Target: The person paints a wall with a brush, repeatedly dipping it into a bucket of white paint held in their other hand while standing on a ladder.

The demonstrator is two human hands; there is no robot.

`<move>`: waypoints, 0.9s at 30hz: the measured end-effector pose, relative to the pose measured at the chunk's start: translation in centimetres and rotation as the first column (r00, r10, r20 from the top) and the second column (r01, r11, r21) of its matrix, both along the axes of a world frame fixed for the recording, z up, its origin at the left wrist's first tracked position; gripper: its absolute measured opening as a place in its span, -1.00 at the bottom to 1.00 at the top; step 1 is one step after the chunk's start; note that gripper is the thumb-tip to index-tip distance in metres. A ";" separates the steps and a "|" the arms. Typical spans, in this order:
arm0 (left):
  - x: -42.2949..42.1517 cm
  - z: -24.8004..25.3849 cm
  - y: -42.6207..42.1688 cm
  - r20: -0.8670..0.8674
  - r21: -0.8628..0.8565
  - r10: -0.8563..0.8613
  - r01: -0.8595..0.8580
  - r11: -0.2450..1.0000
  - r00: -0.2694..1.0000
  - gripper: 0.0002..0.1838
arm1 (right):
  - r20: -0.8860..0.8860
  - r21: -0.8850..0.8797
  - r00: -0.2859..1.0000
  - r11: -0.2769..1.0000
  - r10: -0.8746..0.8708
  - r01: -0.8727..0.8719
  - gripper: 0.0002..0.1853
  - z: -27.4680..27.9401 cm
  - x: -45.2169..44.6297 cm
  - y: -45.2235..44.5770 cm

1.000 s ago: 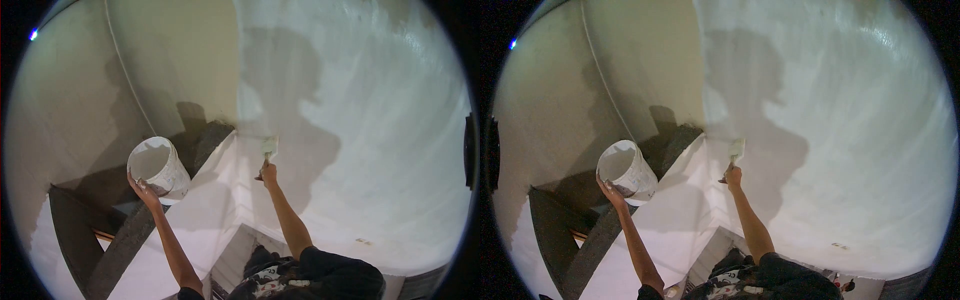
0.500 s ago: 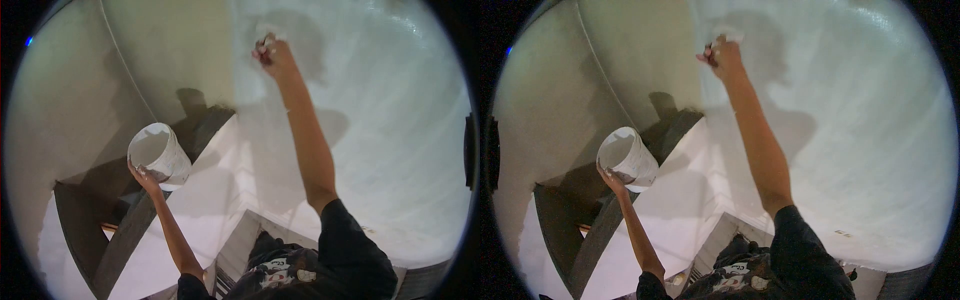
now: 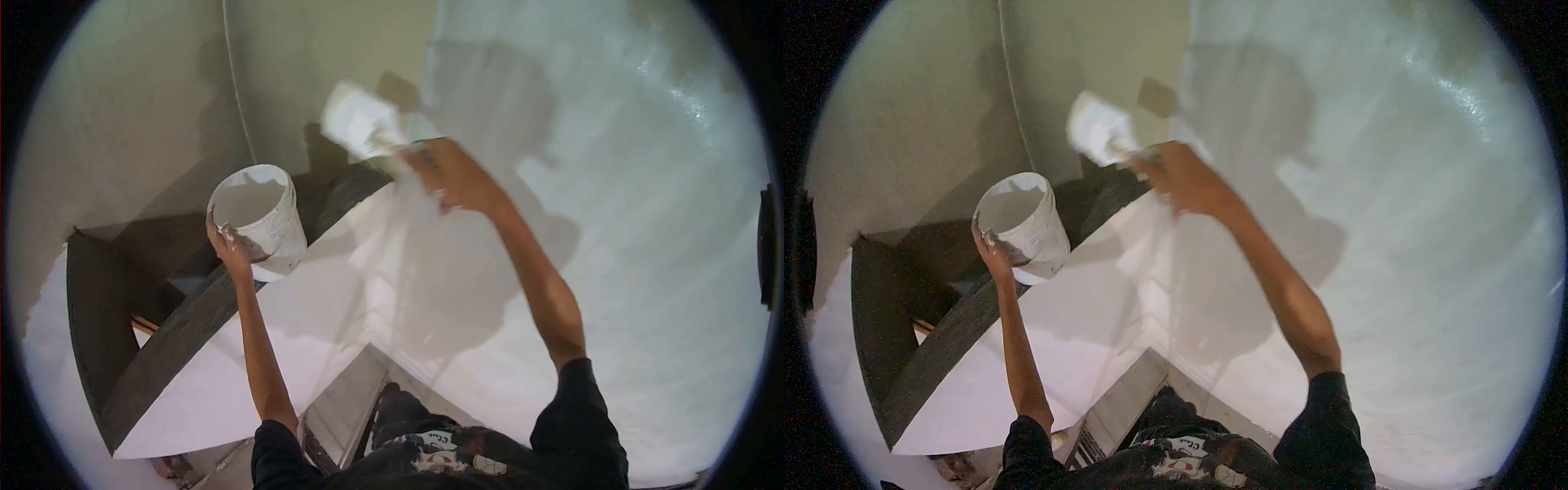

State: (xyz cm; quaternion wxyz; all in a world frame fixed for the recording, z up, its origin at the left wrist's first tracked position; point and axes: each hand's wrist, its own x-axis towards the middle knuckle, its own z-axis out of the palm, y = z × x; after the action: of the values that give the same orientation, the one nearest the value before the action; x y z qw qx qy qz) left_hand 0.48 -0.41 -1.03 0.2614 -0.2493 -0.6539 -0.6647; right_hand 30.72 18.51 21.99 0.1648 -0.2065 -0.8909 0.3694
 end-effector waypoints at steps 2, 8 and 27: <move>0.3 0.5 0.3 -0.016 0.025 0.007 -0.007 1.000 1.000 -0.52 | 0.011 0.108 0.991 0.985 0.137 -0.137 -0.58 -0.3 -2.9 -1.6; 0.4 0.5 -0.1 0.029 0.062 -0.021 0.019 0.998 0.999 -0.52 | 0.347 0.491 0.910 0.783 0.226 -0.382 -0.57 0.5 -11.5 -4.2; 2.4 2.6 -0.5 0.052 0.060 -0.001 -0.002 0.998 0.999 -0.48 | 0.610 0.717 0.783 0.338 0.118 -0.610 -0.79 -8.4 -25.3 -7.5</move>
State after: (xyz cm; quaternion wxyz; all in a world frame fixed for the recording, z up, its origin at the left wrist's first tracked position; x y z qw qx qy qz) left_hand 2.91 -0.94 1.61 0.2520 -0.2240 -0.6403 -0.6902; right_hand 5.46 10.97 13.64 -0.0559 0.0453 -0.9793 -0.1894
